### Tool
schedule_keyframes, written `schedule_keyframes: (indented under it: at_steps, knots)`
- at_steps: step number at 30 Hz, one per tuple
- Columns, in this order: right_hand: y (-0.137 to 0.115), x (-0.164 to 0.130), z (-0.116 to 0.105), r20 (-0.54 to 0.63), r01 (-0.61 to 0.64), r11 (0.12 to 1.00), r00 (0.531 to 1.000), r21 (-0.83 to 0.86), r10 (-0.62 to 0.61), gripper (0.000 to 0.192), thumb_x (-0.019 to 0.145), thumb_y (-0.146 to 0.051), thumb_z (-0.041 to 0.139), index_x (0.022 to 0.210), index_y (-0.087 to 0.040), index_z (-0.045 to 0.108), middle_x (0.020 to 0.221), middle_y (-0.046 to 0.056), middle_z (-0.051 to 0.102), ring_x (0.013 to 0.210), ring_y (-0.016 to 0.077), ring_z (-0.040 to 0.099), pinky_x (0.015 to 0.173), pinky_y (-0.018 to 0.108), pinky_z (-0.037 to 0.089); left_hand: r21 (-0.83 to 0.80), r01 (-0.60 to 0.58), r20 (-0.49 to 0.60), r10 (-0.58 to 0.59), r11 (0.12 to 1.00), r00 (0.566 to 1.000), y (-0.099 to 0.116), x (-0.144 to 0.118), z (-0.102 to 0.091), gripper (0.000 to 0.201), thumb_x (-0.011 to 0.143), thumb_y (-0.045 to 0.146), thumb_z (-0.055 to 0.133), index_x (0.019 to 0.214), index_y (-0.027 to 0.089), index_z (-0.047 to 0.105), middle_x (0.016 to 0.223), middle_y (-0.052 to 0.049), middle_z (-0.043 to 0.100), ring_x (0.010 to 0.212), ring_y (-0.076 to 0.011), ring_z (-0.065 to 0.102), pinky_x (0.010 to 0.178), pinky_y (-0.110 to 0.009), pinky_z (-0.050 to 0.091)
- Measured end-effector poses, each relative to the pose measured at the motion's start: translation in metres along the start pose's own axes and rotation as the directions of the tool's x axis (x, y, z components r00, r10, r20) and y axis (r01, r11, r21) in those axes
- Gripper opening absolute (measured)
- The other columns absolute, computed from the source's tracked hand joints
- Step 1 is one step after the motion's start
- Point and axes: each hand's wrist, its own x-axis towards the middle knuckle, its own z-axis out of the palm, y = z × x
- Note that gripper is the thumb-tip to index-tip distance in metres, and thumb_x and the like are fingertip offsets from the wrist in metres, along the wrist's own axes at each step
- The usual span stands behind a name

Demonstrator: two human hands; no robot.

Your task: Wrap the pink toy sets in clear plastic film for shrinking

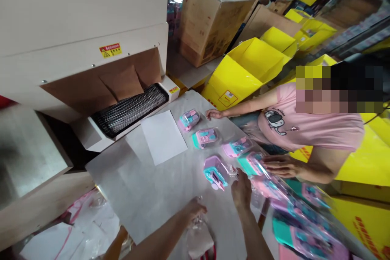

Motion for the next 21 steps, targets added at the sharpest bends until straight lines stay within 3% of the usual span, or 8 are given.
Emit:
schedule_keyframes:
  at_steps: [3,6,10,15,18,21]
  knots:
    - [-0.008,0.013,-0.004,0.067,-0.107,0.992,0.992,-0.063,0.111,0.05,0.068,-0.009,0.032,0.112,-0.01,0.057,0.099,0.015,0.059,0.086,0.024,0.056,0.072,0.036,0.044,-0.161,0.0,0.013,0.002,0.987,1.0,0.021,0.014,0.021,0.085,0.053,0.004,0.056,0.134,0.014,0.035,0.089,-0.007,0.062,0.065,-0.0137,0.054,0.054,-0.024,0.04]
    - [-0.014,0.015,-0.011,0.078,-0.123,0.978,0.987,-0.17,0.137,0.048,0.072,-0.007,0.032,0.113,-0.01,0.057,0.098,0.015,0.057,0.086,0.025,0.056,0.071,0.036,0.044,-0.279,-0.103,0.064,0.126,0.955,0.99,0.044,0.02,0.035,0.076,0.052,0.004,0.056,0.127,0.016,0.045,0.082,-0.003,0.061,0.061,-0.0118,0.053,0.055,-0.023,0.039]
    - [-0.014,0.013,-0.018,-0.003,-0.071,0.945,0.997,-0.319,0.074,0.045,0.081,-0.008,0.028,0.119,-0.005,0.051,0.102,0.021,0.056,0.095,0.0296,0.055,0.075,0.04,0.046,-0.381,-0.169,0.11,0.226,0.909,0.968,0.063,0.023,0.049,0.063,0.049,0.007,0.054,0.112,0.016,0.056,0.081,-0.002,0.061,0.059,-0.0121,0.054,0.056,-0.024,0.042]
    - [-0.008,0.007,-0.015,0.059,0.126,0.942,0.992,-0.311,-0.113,0.051,0.088,-0.026,0.034,0.136,-0.009,0.035,0.121,0.021,0.052,0.107,0.0311,0.052,0.076,0.039,0.05,-0.464,-0.163,0.179,0.273,0.871,0.945,0.067,0.04,0.054,0.087,0.047,0.006,0.057,0.13,0.027,0.043,0.114,-0.005,0.057,0.058,-0.0077,0.052,0.052,-0.021,0.039]
    - [-0.009,-0.006,-0.006,0.164,0.186,0.929,0.977,-0.32,-0.139,0.057,0.089,-0.034,0.034,0.142,-0.016,0.026,0.134,0.019,0.046,0.105,0.031,0.055,0.068,0.037,0.052,-0.471,-0.145,0.213,0.272,0.87,0.939,0.066,0.054,0.052,0.095,0.045,0.001,0.058,0.134,0.028,0.04,0.128,-0.006,0.049,0.076,-0.0113,0.056,0.059,-0.02,0.04]
    - [-0.011,-0.021,0.005,0.176,0.19,0.925,0.975,-0.33,-0.138,0.057,0.092,-0.034,0.028,0.146,-0.019,0.018,0.141,0.018,0.039,0.1,0.0282,0.058,0.068,0.036,0.052,-0.386,-0.151,0.212,0.247,0.91,0.946,0.064,0.061,0.049,0.094,0.045,-0.004,0.058,0.133,0.025,0.041,0.13,-0.006,0.049,0.09,-0.0146,0.056,0.068,-0.02,0.043]
